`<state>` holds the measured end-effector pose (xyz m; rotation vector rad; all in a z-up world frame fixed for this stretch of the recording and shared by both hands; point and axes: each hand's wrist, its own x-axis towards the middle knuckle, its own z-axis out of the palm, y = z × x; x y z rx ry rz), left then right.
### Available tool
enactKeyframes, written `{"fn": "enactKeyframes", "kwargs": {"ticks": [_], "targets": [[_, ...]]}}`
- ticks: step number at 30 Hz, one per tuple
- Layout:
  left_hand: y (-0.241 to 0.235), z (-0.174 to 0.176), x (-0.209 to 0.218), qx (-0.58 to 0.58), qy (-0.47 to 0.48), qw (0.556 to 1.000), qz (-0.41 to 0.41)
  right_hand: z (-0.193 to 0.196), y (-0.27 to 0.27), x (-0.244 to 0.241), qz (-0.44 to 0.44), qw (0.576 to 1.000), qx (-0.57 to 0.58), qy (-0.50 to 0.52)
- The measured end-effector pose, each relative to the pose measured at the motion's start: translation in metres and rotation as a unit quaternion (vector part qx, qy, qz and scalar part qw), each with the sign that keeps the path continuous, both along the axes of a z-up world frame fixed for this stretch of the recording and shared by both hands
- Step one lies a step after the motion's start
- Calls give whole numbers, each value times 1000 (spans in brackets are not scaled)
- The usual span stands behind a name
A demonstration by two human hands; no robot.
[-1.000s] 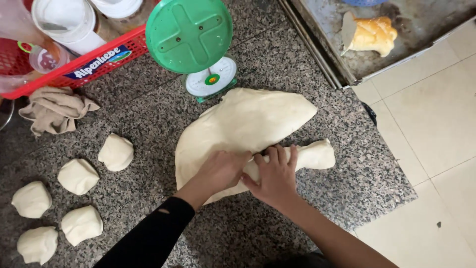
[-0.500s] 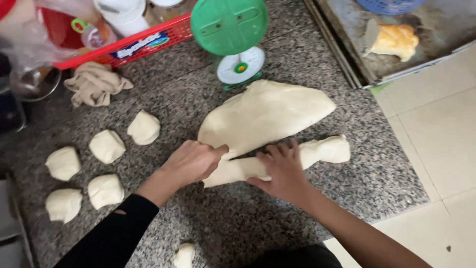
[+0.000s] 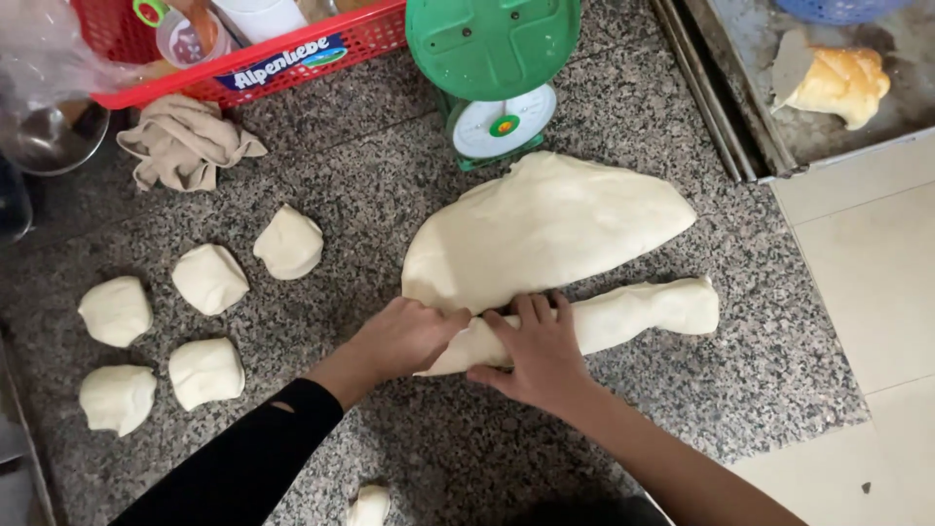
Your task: Cutting and weighing portions of dough from a larger piece on a granite countertop in a bakery kitchen.
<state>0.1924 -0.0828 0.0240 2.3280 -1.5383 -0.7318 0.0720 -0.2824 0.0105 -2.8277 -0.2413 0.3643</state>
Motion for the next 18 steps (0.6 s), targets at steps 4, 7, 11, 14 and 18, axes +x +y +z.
{"fn": "enactKeyframes", "kwargs": {"ticks": [4, 7, 11, 14, 18], "targets": [[-8, 4, -2, -9, 0, 1000, 25, 2, -3, -3, 7, 1000, -2, -9], [-11, 1, -7, 37, 16, 997, 71, -1, -8, -11, 33, 998, 2, -47], [-5, -22, -29, -53, 2, 995, 80, 2, -20, -34, 121, 989, 35, -71], [11, 0, -38, -65, 20, 995, 74, -12, -44, -59, 161, 981, 82, -67], [40, 20, -38, -12, 147, 935, 323, -5, -81, -53, 142, 973, 130, -128]]}}
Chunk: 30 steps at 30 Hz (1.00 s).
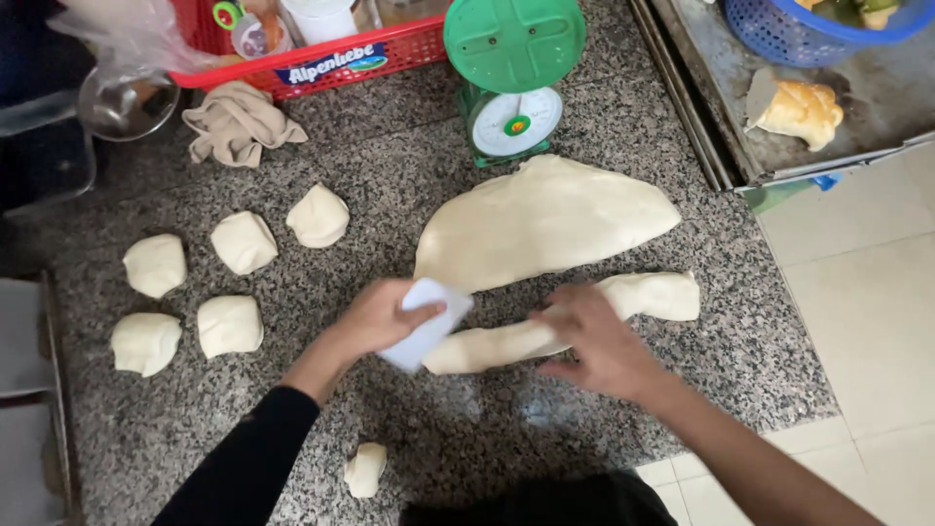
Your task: Cutting and weighing portions of dough from a larger piece on a granite countertop in a bakery kitchen.
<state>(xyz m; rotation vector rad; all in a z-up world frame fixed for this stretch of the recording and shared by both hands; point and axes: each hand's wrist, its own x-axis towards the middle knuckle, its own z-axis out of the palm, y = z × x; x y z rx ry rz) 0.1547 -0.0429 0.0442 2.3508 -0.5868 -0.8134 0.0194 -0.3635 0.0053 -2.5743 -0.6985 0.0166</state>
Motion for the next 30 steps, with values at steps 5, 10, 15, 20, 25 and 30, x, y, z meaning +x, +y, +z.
{"fn": "enactKeyframes", "kwargs": {"ticks": [5, 10, 15, 20, 25, 30], "targets": [[-4, -58, -62, -62, 101, 993, -16, 20, -64, 21, -82, 968, -237, 11], [-51, -54, -108, -74, -76, 994, 41, 32, -76, 39, -84, 934, -327, 120], [-73, -64, -108, -37, -26, 990, 137, 41, -70, 66, -48, 962, -154, 221], [-60, -13, -94, -128, 207, 949, 198, 77, -80, 59, -11, 954, -30, 297], [-45, 5, -102, -65, 201, 961, 180, 77, -94, 42, 31, 927, -109, 358], [-13, -32, -131, -113, 48, 911, 395, 40, -88, 36, 71, 899, -357, 243]]}}
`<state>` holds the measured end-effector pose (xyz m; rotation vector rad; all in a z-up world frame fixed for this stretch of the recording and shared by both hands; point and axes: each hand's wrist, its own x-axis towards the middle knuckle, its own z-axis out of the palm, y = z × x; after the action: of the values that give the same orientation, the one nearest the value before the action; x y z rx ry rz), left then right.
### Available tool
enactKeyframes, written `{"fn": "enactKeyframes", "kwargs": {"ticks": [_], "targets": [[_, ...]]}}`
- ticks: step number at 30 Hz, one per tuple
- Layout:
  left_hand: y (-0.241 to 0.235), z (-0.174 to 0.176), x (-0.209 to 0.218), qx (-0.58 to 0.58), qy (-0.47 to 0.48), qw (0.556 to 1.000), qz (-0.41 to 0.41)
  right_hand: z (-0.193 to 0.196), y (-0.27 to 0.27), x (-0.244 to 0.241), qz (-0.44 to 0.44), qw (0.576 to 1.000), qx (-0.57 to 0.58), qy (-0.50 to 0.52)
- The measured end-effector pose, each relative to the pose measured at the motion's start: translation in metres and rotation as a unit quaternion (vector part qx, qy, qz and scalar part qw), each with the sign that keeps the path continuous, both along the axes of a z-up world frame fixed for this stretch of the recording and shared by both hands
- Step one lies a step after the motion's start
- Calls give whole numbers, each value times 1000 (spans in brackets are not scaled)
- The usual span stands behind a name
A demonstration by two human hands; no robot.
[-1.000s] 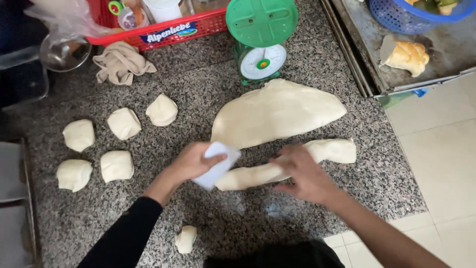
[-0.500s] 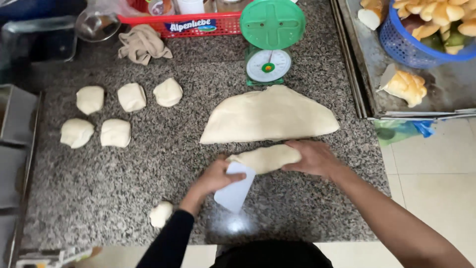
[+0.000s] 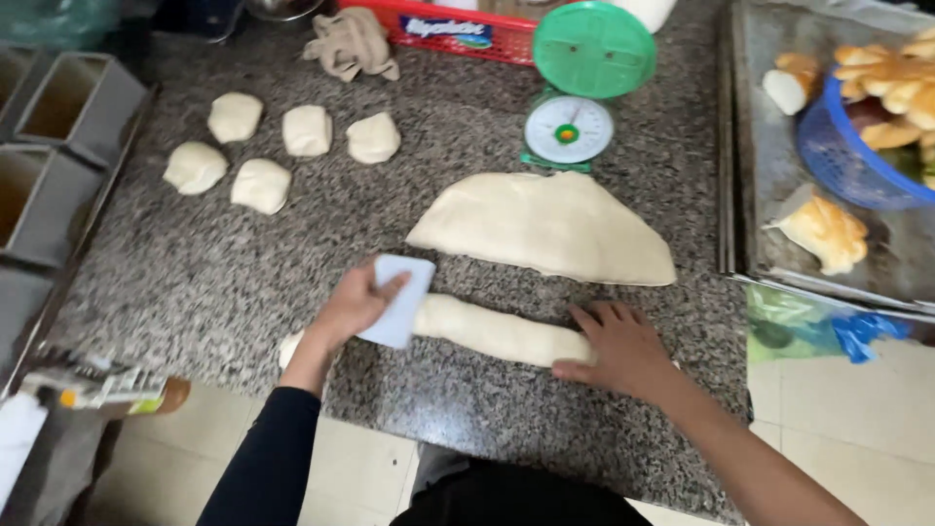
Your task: Cutting and weighing portions of dough from a larger piece on a granite countertop in a bakery kitchen.
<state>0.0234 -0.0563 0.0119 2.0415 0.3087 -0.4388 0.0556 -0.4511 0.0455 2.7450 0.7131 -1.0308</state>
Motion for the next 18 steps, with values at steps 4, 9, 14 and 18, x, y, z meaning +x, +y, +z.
{"fn": "enactKeyframes", "kwargs": {"ticks": [4, 9, 14, 18], "targets": [[13, -8, -34, 187, -44, 976, 102, -6, 47, -14, 16, 994, 113, 0], [-28, -38, -48, 332, -62, 936, 100, -20, 120, -14, 14, 976, 216, -10], [-37, -13, -46, 297, -54, 951, 69, -35, 142, -9, 42, 962, 269, -25], [-23, -20, -52, 259, -33, 959, 109, -38, 131, -18, 108, 937, 323, -72]]}}
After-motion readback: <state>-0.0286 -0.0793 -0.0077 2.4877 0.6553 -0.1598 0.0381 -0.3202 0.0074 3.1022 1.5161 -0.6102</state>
